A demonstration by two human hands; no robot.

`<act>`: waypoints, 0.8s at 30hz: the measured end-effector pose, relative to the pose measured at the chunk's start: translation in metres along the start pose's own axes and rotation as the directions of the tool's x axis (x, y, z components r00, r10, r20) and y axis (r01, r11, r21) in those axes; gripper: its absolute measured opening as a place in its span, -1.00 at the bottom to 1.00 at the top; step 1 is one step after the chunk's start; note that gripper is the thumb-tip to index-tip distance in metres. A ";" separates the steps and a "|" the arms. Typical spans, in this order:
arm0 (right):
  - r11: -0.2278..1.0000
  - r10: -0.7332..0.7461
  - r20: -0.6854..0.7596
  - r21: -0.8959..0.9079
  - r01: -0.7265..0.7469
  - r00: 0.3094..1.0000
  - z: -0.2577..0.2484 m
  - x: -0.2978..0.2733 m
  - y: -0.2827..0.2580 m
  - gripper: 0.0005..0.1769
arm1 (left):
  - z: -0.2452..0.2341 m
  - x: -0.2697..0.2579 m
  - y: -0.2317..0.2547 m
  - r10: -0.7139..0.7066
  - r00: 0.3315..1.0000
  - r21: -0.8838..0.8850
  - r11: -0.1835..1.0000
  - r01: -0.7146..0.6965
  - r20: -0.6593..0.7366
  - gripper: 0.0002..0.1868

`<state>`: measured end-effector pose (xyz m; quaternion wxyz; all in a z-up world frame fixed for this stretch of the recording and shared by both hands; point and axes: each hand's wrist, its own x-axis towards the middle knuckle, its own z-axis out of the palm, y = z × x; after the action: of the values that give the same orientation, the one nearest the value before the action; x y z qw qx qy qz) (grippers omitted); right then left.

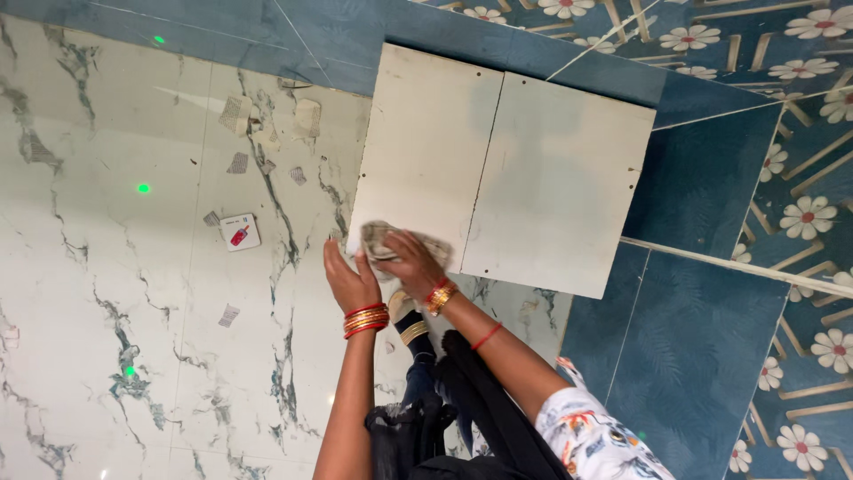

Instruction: The person cleans the surfaces of white cabinets and a desk using a cloth, first wiping the top of a small cabinet, then moving to a bathroom to wipe the front of a wall-mounted cabinet, and finally wiping a desk surface near a telephone and artificial flowers.

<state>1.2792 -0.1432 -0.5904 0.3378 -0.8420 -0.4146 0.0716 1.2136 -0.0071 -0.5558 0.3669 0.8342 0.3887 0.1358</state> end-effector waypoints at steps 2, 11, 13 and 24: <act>0.998 0.063 -0.043 0.035 -0.062 0.997 -0.022 -0.045 0.021 -0.61 | 0.004 -0.009 0.015 0.174 0.971 0.203 0.957 -0.206 0.163 -0.22; 0.662 0.661 -0.535 0.086 -0.744 0.526 -0.142 -0.177 0.109 -0.47 | 0.047 0.015 0.078 -0.131 0.778 0.629 0.677 -0.383 0.615 0.29; 0.690 0.584 -0.578 -0.014 -0.723 0.569 -0.156 -0.171 0.138 -0.45 | 0.054 0.015 0.071 -0.110 0.788 0.640 0.655 -0.401 0.606 0.27; 0.574 0.551 -0.694 -0.088 -0.814 0.463 -0.190 -0.018 0.314 -0.33 | 0.069 0.016 0.053 -0.153 0.779 0.649 0.662 -0.376 0.607 0.20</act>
<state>1.5475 -0.3881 -0.6459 0.2049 -0.9622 0.0939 -0.1529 1.2890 -0.0525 -0.5666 0.0913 0.9288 0.2121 -0.2898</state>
